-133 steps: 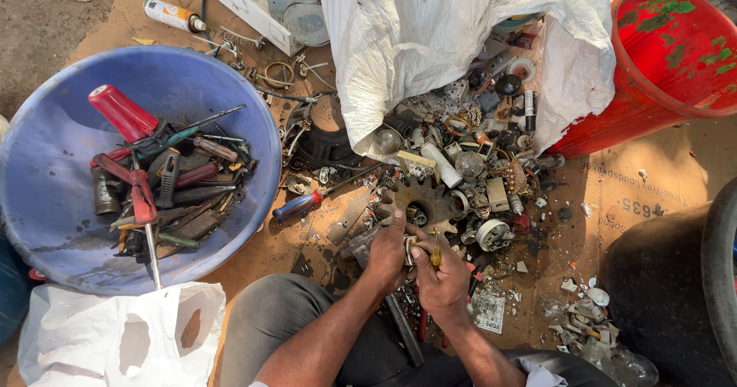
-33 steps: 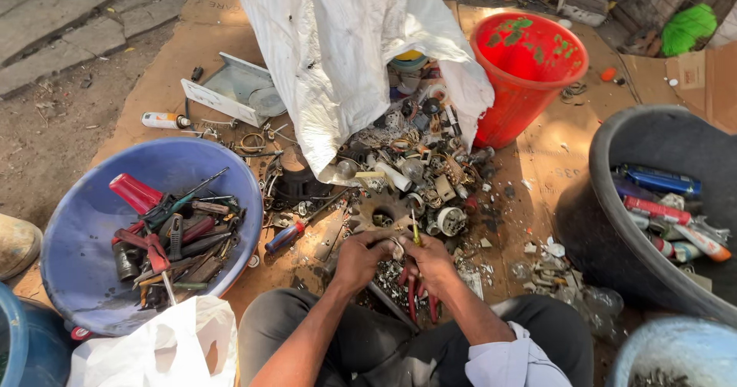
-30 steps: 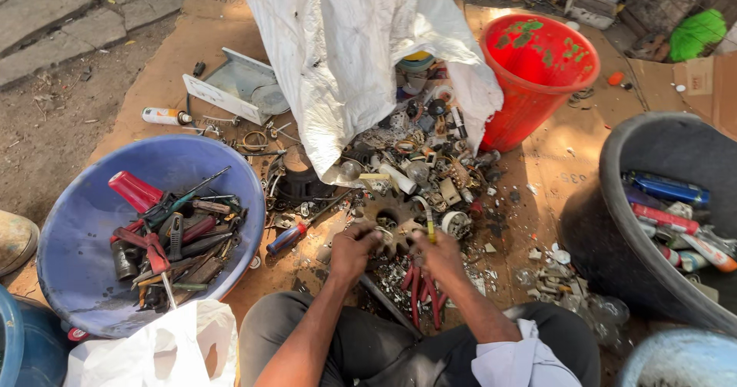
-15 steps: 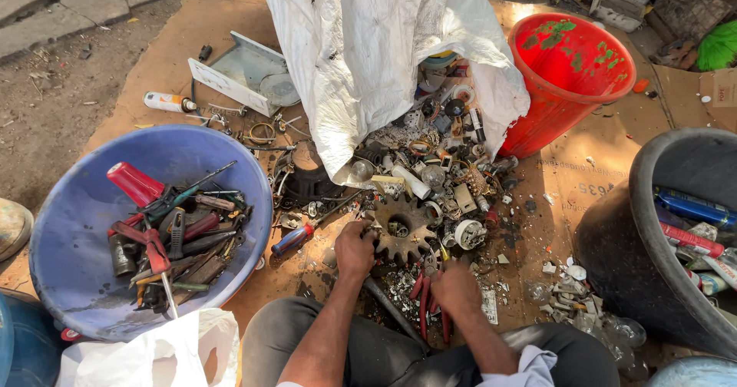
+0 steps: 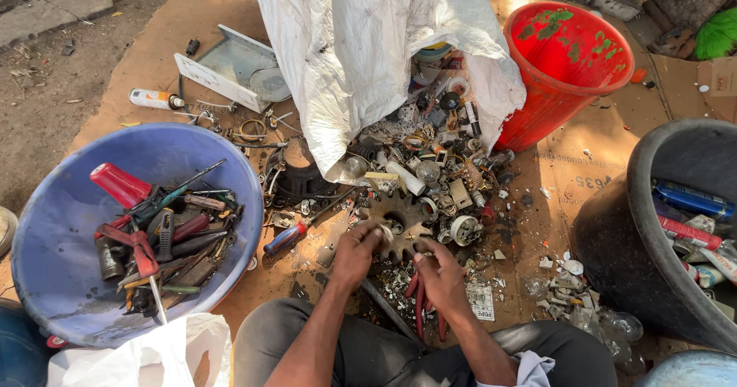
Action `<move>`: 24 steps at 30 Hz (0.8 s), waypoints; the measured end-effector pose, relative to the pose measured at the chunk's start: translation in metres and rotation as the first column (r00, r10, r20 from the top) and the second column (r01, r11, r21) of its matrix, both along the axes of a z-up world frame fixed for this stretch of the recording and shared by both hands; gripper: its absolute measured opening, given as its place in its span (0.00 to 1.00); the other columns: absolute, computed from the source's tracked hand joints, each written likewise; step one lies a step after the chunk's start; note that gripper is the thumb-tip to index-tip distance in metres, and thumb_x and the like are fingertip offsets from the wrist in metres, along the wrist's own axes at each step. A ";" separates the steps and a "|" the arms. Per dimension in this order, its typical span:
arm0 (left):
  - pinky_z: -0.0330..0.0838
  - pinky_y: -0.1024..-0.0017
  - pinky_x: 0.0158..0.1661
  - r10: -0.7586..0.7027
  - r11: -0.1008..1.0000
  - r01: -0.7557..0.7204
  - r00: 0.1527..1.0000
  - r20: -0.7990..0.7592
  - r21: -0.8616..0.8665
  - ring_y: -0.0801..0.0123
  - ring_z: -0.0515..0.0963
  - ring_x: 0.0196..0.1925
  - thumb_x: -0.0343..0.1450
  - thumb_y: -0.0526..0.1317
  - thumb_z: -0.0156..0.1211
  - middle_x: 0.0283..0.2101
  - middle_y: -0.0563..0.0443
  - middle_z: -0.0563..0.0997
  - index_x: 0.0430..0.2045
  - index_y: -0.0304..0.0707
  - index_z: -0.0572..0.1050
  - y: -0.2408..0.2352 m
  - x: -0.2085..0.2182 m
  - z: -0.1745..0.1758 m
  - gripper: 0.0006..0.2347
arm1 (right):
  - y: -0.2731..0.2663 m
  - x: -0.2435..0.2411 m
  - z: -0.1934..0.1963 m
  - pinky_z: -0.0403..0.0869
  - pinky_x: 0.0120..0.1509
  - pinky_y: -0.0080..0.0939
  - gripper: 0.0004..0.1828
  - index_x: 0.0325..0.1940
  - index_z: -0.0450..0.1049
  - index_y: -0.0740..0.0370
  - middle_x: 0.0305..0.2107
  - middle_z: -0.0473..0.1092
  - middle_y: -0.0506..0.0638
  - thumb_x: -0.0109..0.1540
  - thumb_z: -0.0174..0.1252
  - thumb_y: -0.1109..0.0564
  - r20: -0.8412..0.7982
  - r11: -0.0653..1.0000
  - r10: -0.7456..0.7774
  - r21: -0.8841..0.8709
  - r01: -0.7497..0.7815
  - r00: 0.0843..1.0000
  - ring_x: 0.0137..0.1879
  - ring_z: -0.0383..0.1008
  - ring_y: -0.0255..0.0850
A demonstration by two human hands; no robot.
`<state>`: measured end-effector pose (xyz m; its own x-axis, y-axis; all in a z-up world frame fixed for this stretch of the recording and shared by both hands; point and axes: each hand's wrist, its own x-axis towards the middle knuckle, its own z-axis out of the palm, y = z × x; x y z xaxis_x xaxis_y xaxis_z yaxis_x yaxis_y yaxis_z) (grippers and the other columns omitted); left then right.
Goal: The person sits on the ground and uses a hammer and pliers to dismantle a small electronic component. They repeatedly strike the object to break it apart and use pliers to pull out internal parts, discarding the debris onto the surrounding cardboard.
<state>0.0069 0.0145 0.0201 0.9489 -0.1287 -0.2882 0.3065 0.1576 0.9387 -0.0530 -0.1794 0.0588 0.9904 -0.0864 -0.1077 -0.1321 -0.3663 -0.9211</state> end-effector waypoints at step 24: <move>0.79 0.70 0.46 -0.167 0.981 0.174 0.982 -0.084 0.089 0.69 0.83 0.41 0.73 0.36 0.60 0.45 0.47 0.85 0.46 0.29 0.82 -0.015 -0.012 0.026 0.11 | -0.003 0.029 0.001 0.74 0.27 0.38 0.13 0.44 0.74 0.64 0.24 0.74 0.48 0.68 0.48 0.54 -0.560 0.877 0.280 0.479 0.029 0.780 0.24 0.75 0.37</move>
<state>-0.0052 -0.0010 0.0461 0.8902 -0.2548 -0.3777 0.3924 0.0076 0.9198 -0.0243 -0.1823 0.0595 0.7026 0.2437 -0.6685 -0.6894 0.0004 -0.7244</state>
